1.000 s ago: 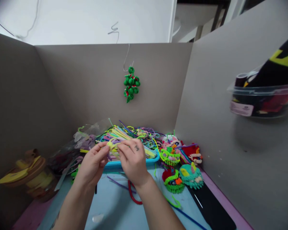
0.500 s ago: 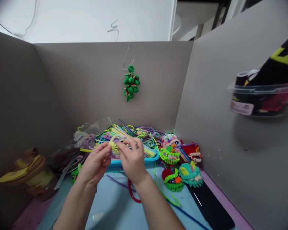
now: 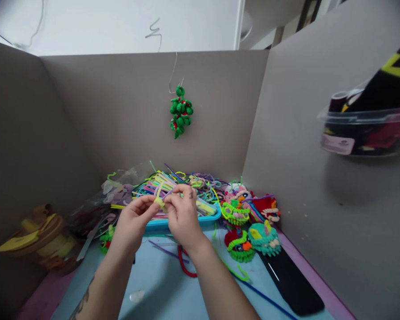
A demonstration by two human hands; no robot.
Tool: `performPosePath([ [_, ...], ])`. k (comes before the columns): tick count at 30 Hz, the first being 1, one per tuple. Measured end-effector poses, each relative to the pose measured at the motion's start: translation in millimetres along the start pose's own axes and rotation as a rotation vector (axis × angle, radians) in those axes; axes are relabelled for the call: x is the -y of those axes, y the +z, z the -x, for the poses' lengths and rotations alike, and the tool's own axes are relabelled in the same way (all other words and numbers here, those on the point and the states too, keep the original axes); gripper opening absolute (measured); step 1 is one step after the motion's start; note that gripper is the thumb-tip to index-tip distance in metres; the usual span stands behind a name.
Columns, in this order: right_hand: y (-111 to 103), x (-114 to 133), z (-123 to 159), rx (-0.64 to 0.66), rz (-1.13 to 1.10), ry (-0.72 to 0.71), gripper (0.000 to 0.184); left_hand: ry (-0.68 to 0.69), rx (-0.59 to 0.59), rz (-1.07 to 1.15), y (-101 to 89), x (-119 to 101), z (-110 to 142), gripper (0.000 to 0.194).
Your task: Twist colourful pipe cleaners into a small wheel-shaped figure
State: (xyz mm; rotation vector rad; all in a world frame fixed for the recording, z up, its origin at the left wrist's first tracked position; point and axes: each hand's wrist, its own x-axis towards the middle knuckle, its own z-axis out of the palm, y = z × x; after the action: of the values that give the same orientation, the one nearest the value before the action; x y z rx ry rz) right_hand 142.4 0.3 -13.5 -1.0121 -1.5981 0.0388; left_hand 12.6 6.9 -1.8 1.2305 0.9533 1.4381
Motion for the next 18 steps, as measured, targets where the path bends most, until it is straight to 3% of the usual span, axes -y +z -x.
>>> performPosePath([
  [10,-1.4,-4.0,-2.9,0.108,0.029,-0.035,0.012,-0.089,0.03,0.033,-5.6,-1.8,-1.9,0.029],
  [18,-3.3,-1.0,-1.7,0.091,0.205,-0.111,0.02,0.01,0.026,-0.034,-0.4,0.3,-0.5,0.027],
])
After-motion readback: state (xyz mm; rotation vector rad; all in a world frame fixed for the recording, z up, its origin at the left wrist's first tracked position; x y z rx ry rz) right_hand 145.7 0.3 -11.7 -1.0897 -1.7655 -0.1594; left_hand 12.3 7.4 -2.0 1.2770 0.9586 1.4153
